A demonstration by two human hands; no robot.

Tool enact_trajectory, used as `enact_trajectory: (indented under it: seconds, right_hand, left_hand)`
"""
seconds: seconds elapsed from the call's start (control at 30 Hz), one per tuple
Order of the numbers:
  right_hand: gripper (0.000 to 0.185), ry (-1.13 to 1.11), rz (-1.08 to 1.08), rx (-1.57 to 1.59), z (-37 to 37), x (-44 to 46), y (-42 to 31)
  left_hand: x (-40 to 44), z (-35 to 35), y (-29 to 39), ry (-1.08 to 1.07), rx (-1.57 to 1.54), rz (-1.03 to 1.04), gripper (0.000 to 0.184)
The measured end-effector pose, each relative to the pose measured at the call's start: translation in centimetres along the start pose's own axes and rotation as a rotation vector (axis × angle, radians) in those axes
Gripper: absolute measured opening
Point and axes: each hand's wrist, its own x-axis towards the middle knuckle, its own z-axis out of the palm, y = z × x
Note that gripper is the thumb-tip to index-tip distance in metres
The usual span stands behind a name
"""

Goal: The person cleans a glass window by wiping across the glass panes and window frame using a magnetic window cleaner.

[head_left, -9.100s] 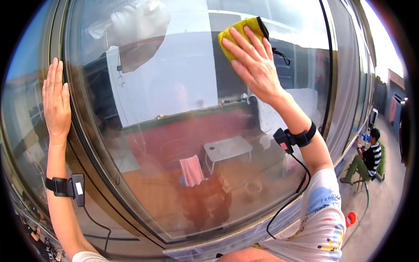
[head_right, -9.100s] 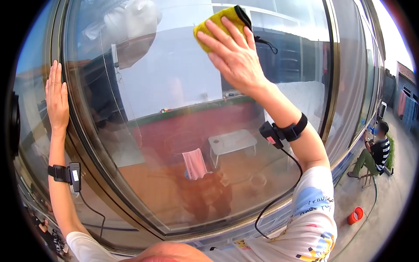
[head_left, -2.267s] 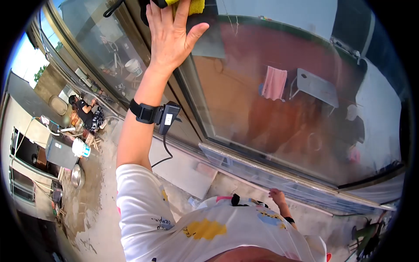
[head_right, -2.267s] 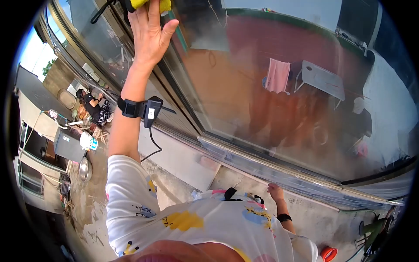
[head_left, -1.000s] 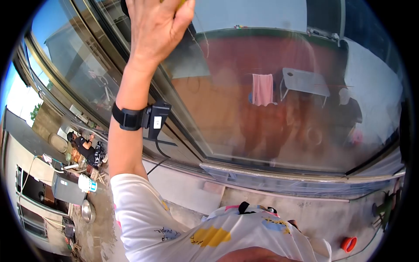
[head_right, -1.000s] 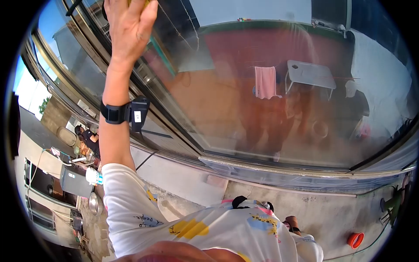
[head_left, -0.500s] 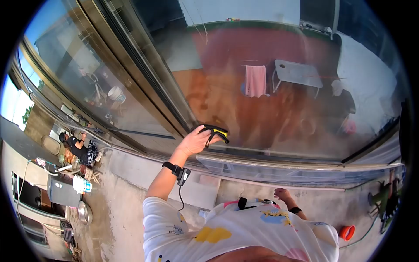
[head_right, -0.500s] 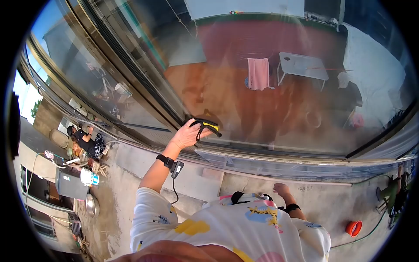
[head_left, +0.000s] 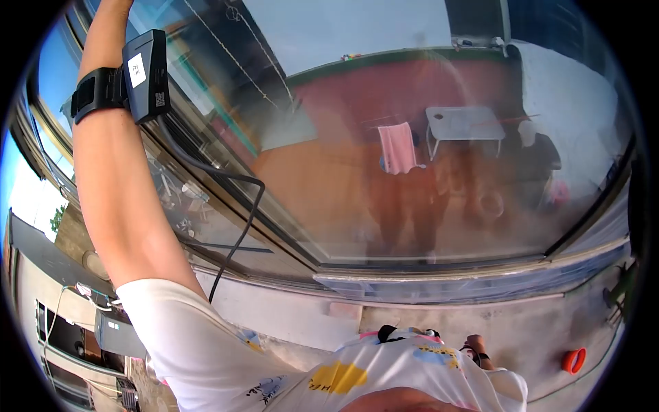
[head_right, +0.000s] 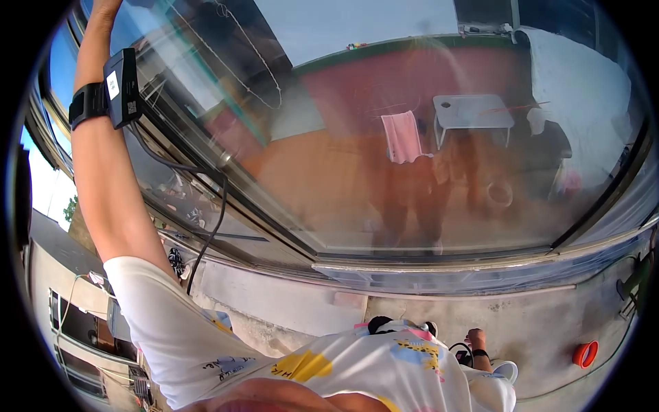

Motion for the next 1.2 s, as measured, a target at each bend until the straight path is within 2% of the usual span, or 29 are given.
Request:
enact_trajectory:
  seconds: [0.07,0.1,0.13,0.17,0.2,0.3,0.33,0.37,0.4,0.47,0.5,0.53,0.6,0.67,0.73,0.77,0.8,0.83,0.93,1.0,1.03,1.07,1.1,1.13,1.2]
  right_hand:
    - [0.025,-0.049,0.146,0.074,2.1,3.5,2.5]
    - [0.023,-0.150,-0.202,-0.534,4.3,6.3,4.4]
    - [0.022,-0.028,-0.592,-1.128,6.5,10.8,8.2]
    - [0.022,-0.109,-0.418,-0.932,6.2,9.4,6.2]
    - [0.022,-0.140,-0.278,-0.798,6.2,8.7,4.6]
    - [0.022,-0.147,0.014,-0.579,5.9,9.2,2.2]
    - [0.023,-0.149,0.090,-0.538,5.8,9.7,1.9]
    - [0.023,-0.151,0.141,-0.511,5.6,10.5,1.2]
    - [0.022,-0.159,0.094,-0.474,4.5,10.1,0.3]
    - [0.023,-0.203,-0.052,-0.367,2.1,8.9,-2.3]
    - [0.024,-0.174,-0.008,-0.337,1.5,6.4,-5.4]
    - [0.025,-0.131,-0.071,-0.408,1.4,5.2,-6.8]
    - [0.021,-0.042,-0.169,-0.319,2.3,6.9,-5.6]
    - [0.025,-0.137,-0.220,-0.436,3.0,5.4,-5.9]
    - [0.020,-0.134,-0.090,-0.124,3.6,2.2,-5.6]
    - [0.020,-0.125,-0.100,-0.117,3.0,0.9,-4.9]
    - [0.022,-0.145,-0.308,-0.354,1.9,-1.2,-4.3]
    - [0.021,-0.126,-0.369,-0.491,1.7,-1.5,-3.4]
    - [0.020,-0.030,-0.374,-0.812,1.4,1.0,2.1]
    - [0.019,0.009,-0.352,-0.936,0.5,1.3,3.6]
    - [0.019,0.028,-0.353,-0.987,0.2,1.1,3.8]
    - [0.019,0.049,-0.358,-1.035,0.0,0.8,3.7]
    - [0.018,0.069,-0.362,-1.051,-0.2,0.7,3.4]
    - [0.018,0.079,-0.349,-1.020,-0.2,0.6,3.0]
    - [0.020,0.030,-0.270,-0.680,0.0,1.9,2.7]
  left_hand:
    - [-0.8,0.3,2.0,0.005,0.073,-0.086,0.051]
    - [-2.1,0.5,3.9,-0.011,0.010,-0.069,0.052]
    - [-3.7,-0.2,8.8,-0.027,-0.049,-0.056,0.052]
    - [-5.4,-1.5,13.5,-0.172,0.090,-0.074,0.054]
    - [-8.6,0.1,15.6,-0.025,0.005,0.035,0.044]
    - [-17.1,-1.5,26.7,-0.397,-0.140,-0.041,0.046]
    - [-20.4,-1.5,29.8,-0.477,-0.197,-0.009,0.050]
    - [-23.8,-1.3,32.7,-0.470,-0.232,0.067,0.054]
    - [-26.9,-1.3,35.6,-0.438,-0.194,0.165,0.047]
    - [-32.8,-1.3,40.8,-0.534,-0.184,0.260,0.053]
    - [-36.8,-0.9,43.0,-0.549,-0.222,0.294,0.059]
    - [-39.6,-0.9,44.7,-0.529,-0.254,0.299,0.064]
    - [-43.8,-1.1,46.8,-0.654,-0.375,0.417,0.067]
    - [-44.5,-1.1,46.7,-0.661,-0.466,0.466,0.063]
    - [-41.3,-1.6,44.8,-0.683,-0.495,0.518,0.060]
    - [-39.1,-1.7,43.5,-0.713,-0.529,0.565,0.057]
    - [-37.2,-1.2,41.9,-0.692,-0.570,0.487,0.051]
    - [-35.0,-0.4,39.3,-0.596,-0.571,0.485,0.049]
    - [-21.3,0.2,31.1,-0.365,-0.345,0.450,0.055]
    - [-11.2,-0.3,25.8,-0.347,-0.228,0.335,0.053]
    - [-6.5,-0.6,23.2,-0.284,-0.156,0.256,0.052]
    - [-2.7,0.2,19.9,-0.121,-0.002,0.224,0.054]
    - [0.6,0.4,15.9,-0.307,0.093,0.015,0.051]
    - [3.8,1.1,13.0,-0.048,0.073,-0.016,0.057]
    - [7.6,3.9,5.0,0.095,0.110,-0.054,0.059]
